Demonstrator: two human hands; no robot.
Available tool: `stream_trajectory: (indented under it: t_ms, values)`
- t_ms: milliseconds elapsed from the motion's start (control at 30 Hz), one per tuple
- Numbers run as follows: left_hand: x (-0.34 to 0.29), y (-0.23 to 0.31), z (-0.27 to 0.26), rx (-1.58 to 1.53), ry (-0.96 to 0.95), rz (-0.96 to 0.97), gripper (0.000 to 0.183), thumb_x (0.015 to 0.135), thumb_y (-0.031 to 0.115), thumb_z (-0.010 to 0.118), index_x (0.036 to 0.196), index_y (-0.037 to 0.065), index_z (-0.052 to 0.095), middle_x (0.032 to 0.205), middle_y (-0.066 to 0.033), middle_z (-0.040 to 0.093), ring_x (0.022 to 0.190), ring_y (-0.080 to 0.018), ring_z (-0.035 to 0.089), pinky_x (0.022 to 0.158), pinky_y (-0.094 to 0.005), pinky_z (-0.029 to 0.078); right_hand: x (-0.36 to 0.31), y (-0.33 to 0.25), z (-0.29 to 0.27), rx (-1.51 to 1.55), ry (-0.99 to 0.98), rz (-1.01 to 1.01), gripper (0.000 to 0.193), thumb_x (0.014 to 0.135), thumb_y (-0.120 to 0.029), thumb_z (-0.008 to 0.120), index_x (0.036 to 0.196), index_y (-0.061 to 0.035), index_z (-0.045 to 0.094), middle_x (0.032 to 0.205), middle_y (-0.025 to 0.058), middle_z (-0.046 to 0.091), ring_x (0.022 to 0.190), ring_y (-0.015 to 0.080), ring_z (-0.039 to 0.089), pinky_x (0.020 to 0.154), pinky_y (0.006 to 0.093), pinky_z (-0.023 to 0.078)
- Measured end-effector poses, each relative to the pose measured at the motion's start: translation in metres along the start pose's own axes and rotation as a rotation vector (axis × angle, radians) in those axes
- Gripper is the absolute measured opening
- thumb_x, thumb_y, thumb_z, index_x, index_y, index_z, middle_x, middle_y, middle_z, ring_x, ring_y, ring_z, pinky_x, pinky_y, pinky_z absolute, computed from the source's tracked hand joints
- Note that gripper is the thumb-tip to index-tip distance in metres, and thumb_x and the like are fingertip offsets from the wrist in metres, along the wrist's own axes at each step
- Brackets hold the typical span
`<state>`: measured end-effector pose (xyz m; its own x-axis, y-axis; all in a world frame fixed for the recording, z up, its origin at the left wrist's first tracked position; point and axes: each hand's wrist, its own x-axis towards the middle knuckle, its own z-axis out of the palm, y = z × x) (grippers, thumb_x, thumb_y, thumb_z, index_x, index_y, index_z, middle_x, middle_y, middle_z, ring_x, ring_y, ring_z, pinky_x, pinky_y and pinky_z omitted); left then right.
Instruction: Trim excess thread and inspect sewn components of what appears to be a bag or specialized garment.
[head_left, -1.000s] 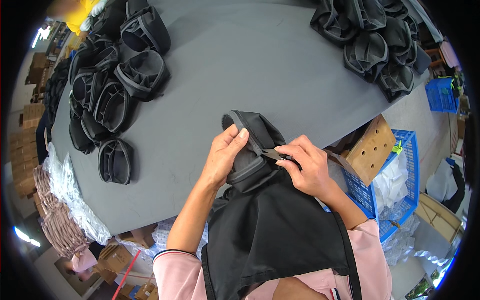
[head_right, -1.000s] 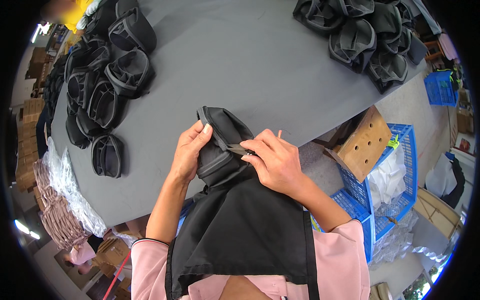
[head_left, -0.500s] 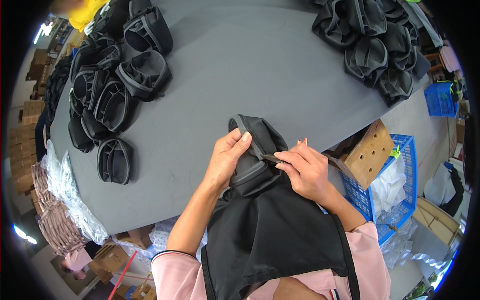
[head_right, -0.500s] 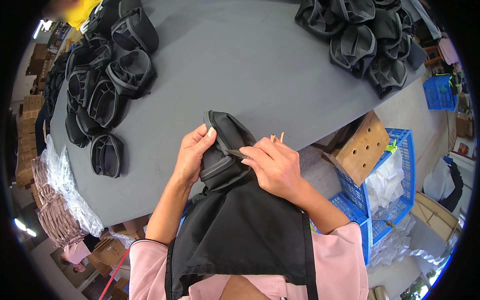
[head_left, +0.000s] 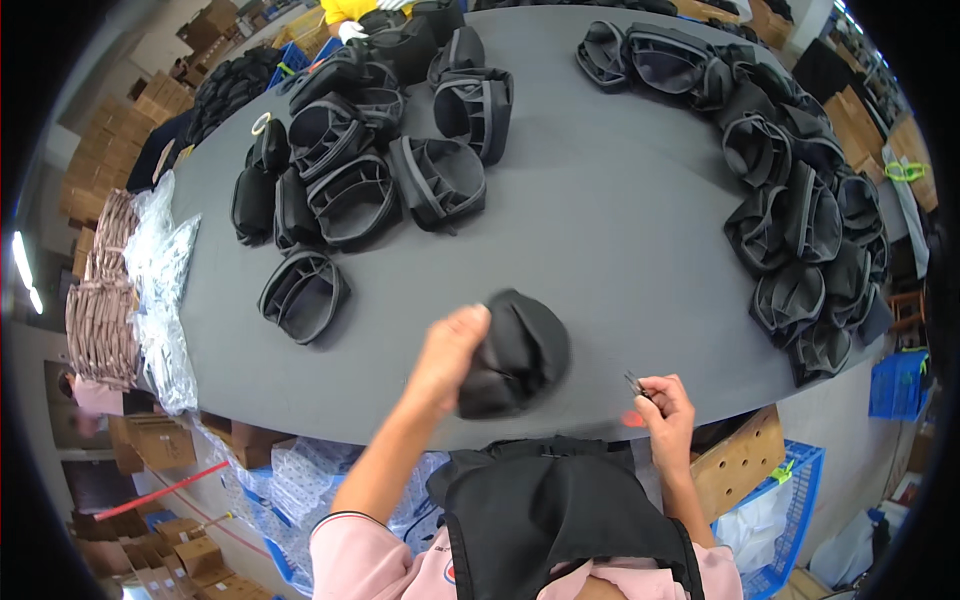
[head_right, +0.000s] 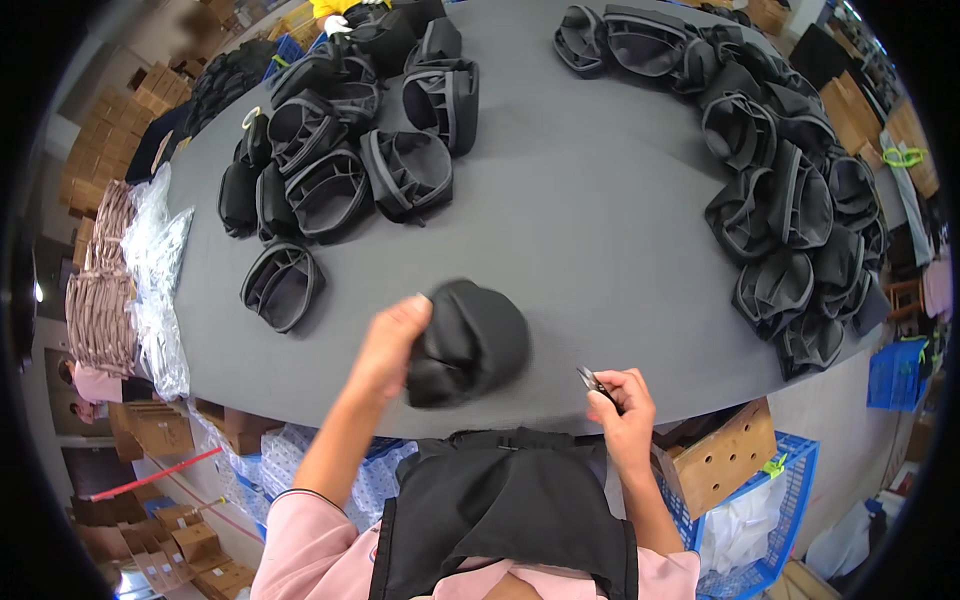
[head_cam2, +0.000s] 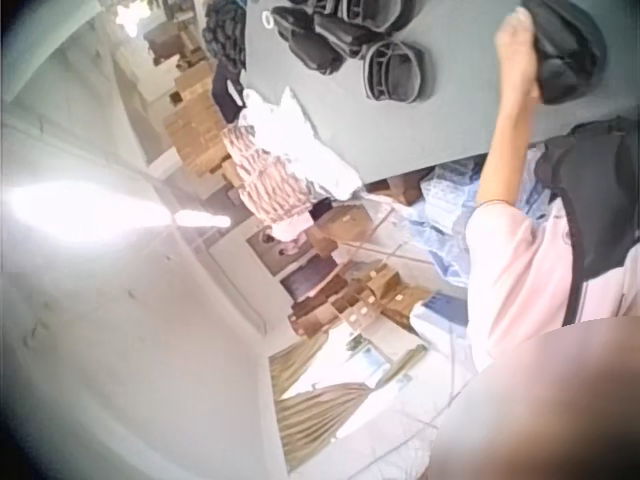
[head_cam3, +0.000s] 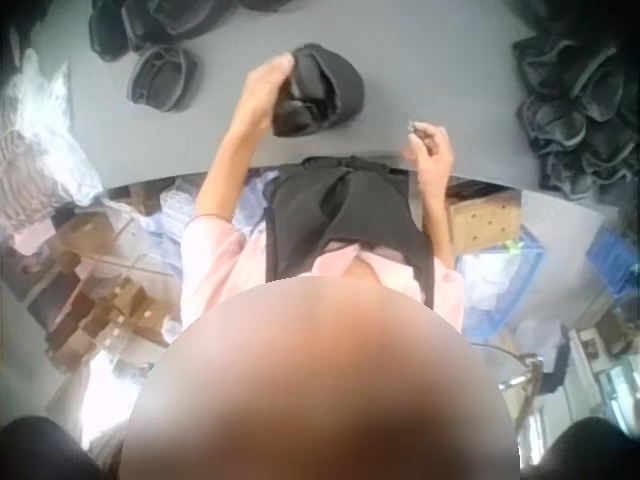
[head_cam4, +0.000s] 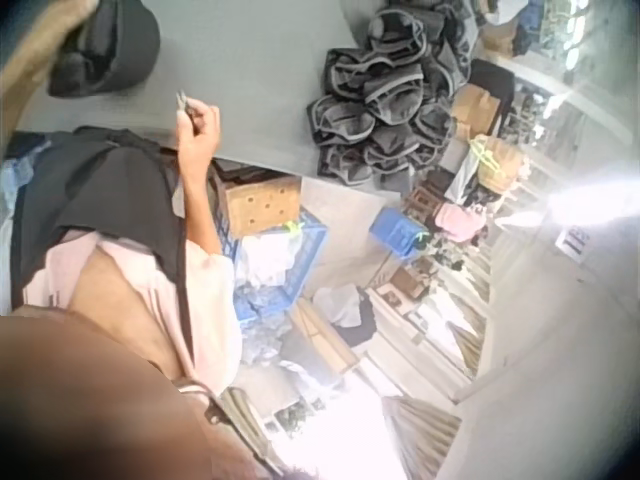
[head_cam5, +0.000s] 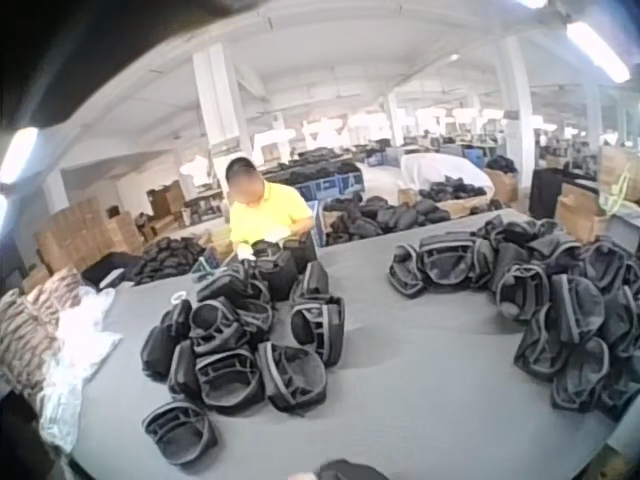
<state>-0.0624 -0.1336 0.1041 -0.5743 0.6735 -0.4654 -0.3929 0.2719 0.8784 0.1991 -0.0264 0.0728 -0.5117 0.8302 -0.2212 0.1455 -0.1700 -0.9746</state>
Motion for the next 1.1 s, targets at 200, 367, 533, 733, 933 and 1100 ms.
stream_trajectory:
  t_ms: [200, 367, 533, 733, 933, 1100]
  values:
    - [0.023, 0.105, -0.075, 1.168, 0.472, 0.834, 0.025, 0.082, 0.025, 0.062, 0.09, 0.001, 0.062, 0.083, -0.0112, 0.063, 0.078, -0.0288, 0.058, 0.074, -0.0345, 0.044, 0.008, -0.03, 0.003, -0.033, 0.245, -0.23, 0.016, 0.076, 0.001, 0.062, 0.092, 0.0002, 0.058, 0.077, -0.0026, 0.036, 0.06, 0.004, 0.035, 0.058, 0.0171, 0.032]
    - [0.045, 0.06, -0.054, 1.465, 0.575, 0.742, 0.065, 0.079, 0.021, 0.064, 0.138, 0.017, 0.036, 0.146, -0.0132, 0.024, 0.134, -0.0323, 0.023, 0.105, -0.0535, 0.015, 0.038, -0.005, -0.049, 0.094, 0.456, -0.047, 0.01, 0.087, -0.012, 0.056, 0.09, -0.0033, 0.059, 0.063, -0.0069, 0.035, 0.055, 0.0024, 0.031, 0.049, 0.0195, 0.027]
    - [0.076, 0.0, -0.078, 1.619, 0.434, 0.41, 0.077, 0.068, 0.021, 0.074, 0.136, 0.019, 0.038, 0.151, -0.012, 0.008, 0.138, -0.0336, 0.008, 0.103, -0.0582, 0.018, 0.105, -0.001, -0.106, -0.138, 0.443, -0.044, 0.026, 0.093, -0.027, 0.05, 0.09, -0.0035, 0.061, 0.066, 0.0002, 0.051, 0.055, 0.0051, 0.044, 0.05, 0.0205, 0.036]
    - [0.082, 0.013, -0.053, 1.572, 0.388, 0.534, 0.064, 0.068, 0.025, 0.075, 0.125, 0.013, 0.049, 0.146, -0.015, 0.02, 0.136, -0.0338, 0.014, 0.101, -0.0588, 0.018, 0.167, -0.019, -0.176, -0.64, 0.557, -0.148, 0.028, 0.091, -0.027, 0.052, 0.094, -0.0032, 0.065, 0.088, 0.0063, 0.066, 0.076, 0.0135, 0.059, 0.073, 0.0274, 0.047]
    - [0.052, 0.02, -0.05, 1.463, 0.395, 0.456, 0.06, 0.072, 0.018, 0.072, 0.127, 0.012, 0.047, 0.148, -0.0163, 0.013, 0.138, -0.0342, 0.009, 0.105, -0.0577, 0.014, 0.274, -0.012, -0.209, -1.721, 0.398, -0.258, 0.043, 0.09, -0.031, 0.051, 0.129, -0.0161, 0.043, 0.087, 0.0176, 0.061, 0.071, 0.0361, 0.063, 0.059, 0.0445, 0.051]
    - [0.04, 0.018, -0.054, 1.348, 0.407, 0.612, 0.056, 0.071, 0.015, 0.072, 0.123, 0.009, 0.051, 0.145, -0.0187, 0.02, 0.135, -0.0358, 0.016, 0.105, -0.0551, 0.018, 0.308, 0.004, -0.198, -1.681, 0.449, -0.257, 0.044, 0.089, -0.028, 0.053, 0.128, -0.012, 0.04, 0.085, 0.0211, 0.061, 0.073, 0.0381, 0.063, 0.06, 0.0453, 0.051]
